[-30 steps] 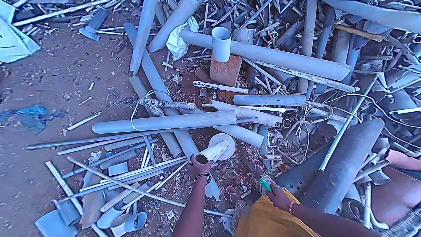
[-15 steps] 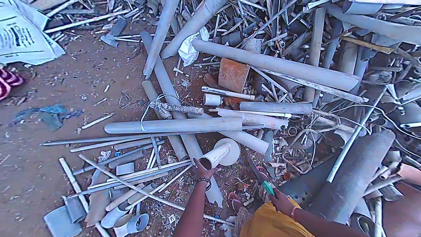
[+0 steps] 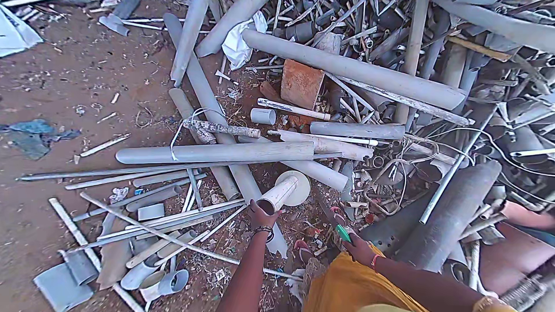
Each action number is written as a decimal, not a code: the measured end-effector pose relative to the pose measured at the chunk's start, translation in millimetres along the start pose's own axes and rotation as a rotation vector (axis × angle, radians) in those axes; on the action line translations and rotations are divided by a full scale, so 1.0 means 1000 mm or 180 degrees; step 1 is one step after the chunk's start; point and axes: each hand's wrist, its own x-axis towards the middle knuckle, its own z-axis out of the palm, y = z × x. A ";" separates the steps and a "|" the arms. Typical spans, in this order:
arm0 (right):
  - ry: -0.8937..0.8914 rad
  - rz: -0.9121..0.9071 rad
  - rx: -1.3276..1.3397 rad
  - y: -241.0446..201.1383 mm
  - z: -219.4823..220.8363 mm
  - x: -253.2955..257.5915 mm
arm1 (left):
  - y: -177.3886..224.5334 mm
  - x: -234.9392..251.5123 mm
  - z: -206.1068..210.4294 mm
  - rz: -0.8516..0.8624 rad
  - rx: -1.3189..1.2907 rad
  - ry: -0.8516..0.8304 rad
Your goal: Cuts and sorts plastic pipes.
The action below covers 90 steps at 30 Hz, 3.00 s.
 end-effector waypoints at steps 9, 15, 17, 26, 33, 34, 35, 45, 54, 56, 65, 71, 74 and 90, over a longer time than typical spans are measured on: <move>-0.0144 0.0035 -0.0012 0.012 0.008 -0.003 | 0.004 -0.018 0.016 0.0303 0.0728 0.0059; -0.0113 0.0141 0.0010 0.025 -0.002 -0.006 | -0.002 -0.057 0.032 0.0791 0.1071 0.0104; -0.0051 0.0143 0.0089 0.033 -0.005 -0.003 | -0.011 -0.078 0.037 0.0725 0.0890 0.0181; -0.0072 0.0317 -0.0097 0.032 -0.003 0.008 | -0.080 -0.104 0.084 0.0211 0.0853 -0.0370; -0.0246 0.0392 -0.0414 0.043 0.006 0.016 | -0.100 -0.072 0.123 -0.0090 0.0846 -0.0528; -0.0251 0.0425 -0.0434 0.046 0.008 0.018 | -0.104 -0.065 0.127 -0.0168 0.0766 -0.0472; -0.0263 0.0472 -0.0446 0.047 0.009 0.021 | -0.107 -0.057 0.130 -0.0228 0.0695 -0.0410; -0.0388 0.0615 -0.0519 0.048 0.023 0.040 | -0.105 -0.027 0.164 -0.0807 0.0136 -0.0160; -0.0466 0.0552 -0.0499 0.028 0.031 0.039 | -0.126 -0.045 0.166 -0.0409 0.0724 -0.0543; -0.0453 0.0510 -0.0489 0.027 0.030 0.038 | -0.125 -0.040 0.159 0.0168 0.1175 -0.0724; -0.0420 0.0540 -0.0451 0.032 0.036 0.040 | -0.149 -0.004 0.130 0.0399 0.1489 -0.0811; -0.0421 0.0465 -0.0448 0.029 0.038 0.041 | -0.112 -0.031 0.154 -0.0405 0.0799 -0.0544; -0.0392 0.0450 -0.0408 0.023 0.037 0.041 | -0.105 -0.035 0.162 -0.0874 0.0345 -0.0527; -0.0396 0.0444 -0.0568 0.023 0.025 0.040 | -0.128 -0.042 0.189 -0.0882 -0.0393 -0.0061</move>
